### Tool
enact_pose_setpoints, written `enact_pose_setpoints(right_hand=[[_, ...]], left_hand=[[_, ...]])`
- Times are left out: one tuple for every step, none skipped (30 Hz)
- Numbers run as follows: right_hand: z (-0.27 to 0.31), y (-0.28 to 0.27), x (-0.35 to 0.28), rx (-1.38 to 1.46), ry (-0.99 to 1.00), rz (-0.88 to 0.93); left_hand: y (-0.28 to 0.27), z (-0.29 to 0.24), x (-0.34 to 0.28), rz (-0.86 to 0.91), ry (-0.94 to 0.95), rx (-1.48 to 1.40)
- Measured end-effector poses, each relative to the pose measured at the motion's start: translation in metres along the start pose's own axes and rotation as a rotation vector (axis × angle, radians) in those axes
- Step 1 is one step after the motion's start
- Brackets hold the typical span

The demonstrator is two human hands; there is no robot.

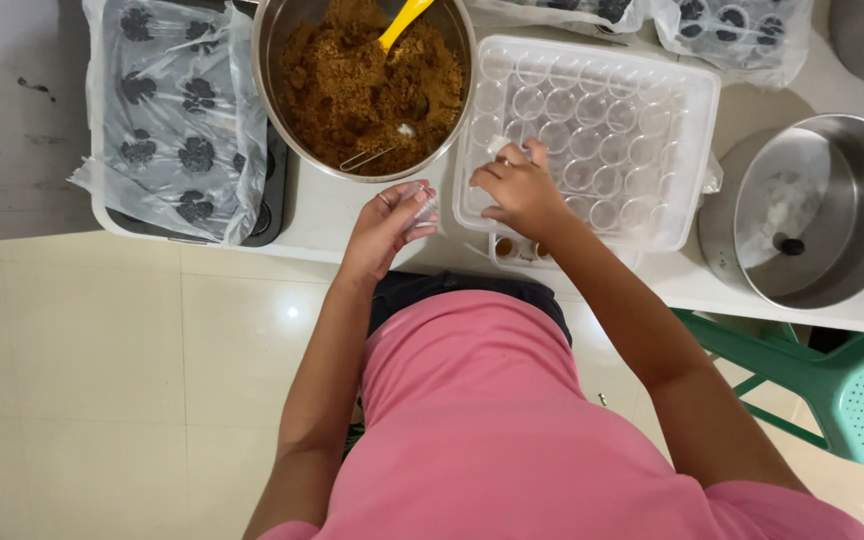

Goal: Placing small plastic cups into a tray and filling them with a food mixture using a spoon.

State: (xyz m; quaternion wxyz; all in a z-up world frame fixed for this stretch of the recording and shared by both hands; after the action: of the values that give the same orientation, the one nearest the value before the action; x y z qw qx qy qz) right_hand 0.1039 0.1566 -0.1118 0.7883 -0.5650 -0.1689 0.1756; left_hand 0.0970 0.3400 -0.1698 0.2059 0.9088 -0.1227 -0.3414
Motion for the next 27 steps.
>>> enact_pose_setpoints(right_hand=[[-0.001,-0.001,0.001,0.0,0.001,-0.001],[0.0,-0.004,0.0,-0.007,-0.011,-0.034],[0.001,-0.008,-0.001,-0.014,-0.023,-0.067],[-0.001,-0.013,-0.005,-0.013,-0.017,-0.064],[-0.004,-0.022,-0.01,0.051,0.001,-0.103],[-0.007,-0.03,-0.014,0.115,0.019,-0.145],[-0.015,-0.033,-0.024,0.116,0.026,-0.144],[-0.027,-0.038,-0.035,0.159,0.072,-0.162],[-0.039,-0.042,-0.046,0.201,0.119,-0.18],[-0.045,-0.042,-0.055,0.201,0.126,-0.179],[-0.053,-0.042,-0.064,0.156,0.172,-0.165],[-0.062,-0.041,-0.073,0.112,0.219,-0.151],[-0.063,-0.036,-0.077,0.112,0.227,-0.15],[-0.062,-0.032,-0.08,0.076,0.206,-0.135],[-0.061,-0.027,-0.083,0.04,0.184,-0.119],[-0.058,-0.023,-0.08,0.042,0.187,-0.121],[-0.05,-0.018,-0.077,0.029,0.132,-0.118],[-0.042,-0.014,-0.073,0.017,0.077,-0.116],[-0.04,-0.01,-0.072,0.02,0.079,-0.119],[-0.038,-0.006,-0.069,0.002,0.07,-0.119],[-0.037,-0.003,-0.066,-0.017,0.061,-0.119],[-0.037,-0.001,-0.064,-0.015,0.062,-0.121],[-0.039,0.0,-0.063,-0.012,0.067,-0.129],[-0.04,0.001,-0.062,-0.01,0.072,-0.135],[-0.04,0.003,-0.062,-0.009,0.074,-0.136],[-0.041,0.004,-0.062,-0.005,0.076,-0.144],[-0.042,0.005,-0.061,-0.001,0.078,-0.152]], left_hand=[[0.001,0.0,-0.001,0.001,0.0,0.001],[0.002,0.001,-0.003,0.008,-0.003,0.003],[0.004,0.002,-0.004,0.015,-0.006,0.004],[0.005,0.002,-0.007,0.018,-0.012,0.005],[0.007,0.003,-0.009,0.016,-0.012,0.026],[0.007,0.002,-0.011,0.014,-0.01,0.05],[0.008,0.003,-0.011,0.017,-0.016,0.052],[0.009,0.002,-0.01,0.02,0.006,0.125],[0.01,0.001,-0.009,0.023,0.028,0.197],[0.016,-0.002,-0.01,0.028,0.023,0.198],[0.026,-0.004,-0.01,0.07,0.023,0.324],[0.035,-0.006,-0.011,0.114,0.024,0.45],[0.043,-0.007,-0.007,0.119,0.018,0.452],[0.056,-0.004,-0.004,0.188,-0.009,0.582],[0.068,0.001,-0.002,0.258,-0.035,0.711],[0.076,-0.001,0.004,0.26,-0.037,0.714],[0.085,0.003,0.008,0.298,-0.071,0.802],[0.092,0.006,0.013,0.336,-0.105,0.891],[0.095,0.008,0.018,0.336,-0.108,0.895],[0.096,0.012,0.024,0.333,-0.157,0.916],[0.097,0.015,0.03,0.33,-0.206,0.937],[0.097,0.014,0.033,0.33,-0.207,0.94],[0.095,0.014,0.036,0.305,-0.234,0.928],[0.093,0.015,0.039,0.281,-0.26,0.915],[0.094,0.013,0.039,0.282,-0.262,0.917],[0.093,0.009,0.039,0.263,-0.249,0.929],[0.092,0.004,0.04,0.243,-0.236,0.942]])
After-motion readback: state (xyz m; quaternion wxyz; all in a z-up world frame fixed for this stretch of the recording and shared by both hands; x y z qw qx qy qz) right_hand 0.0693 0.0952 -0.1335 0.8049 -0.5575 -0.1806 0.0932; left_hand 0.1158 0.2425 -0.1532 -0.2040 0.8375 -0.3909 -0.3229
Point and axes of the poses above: each hand's wrist, its own x-axis towards the middle knuckle, its own y-axis out of the palm, z = x × y, the point moved 9 cm from there along x, towards the middle knuckle, and after that the axes turned 3 degrees about -z, right-handed, at the moved point
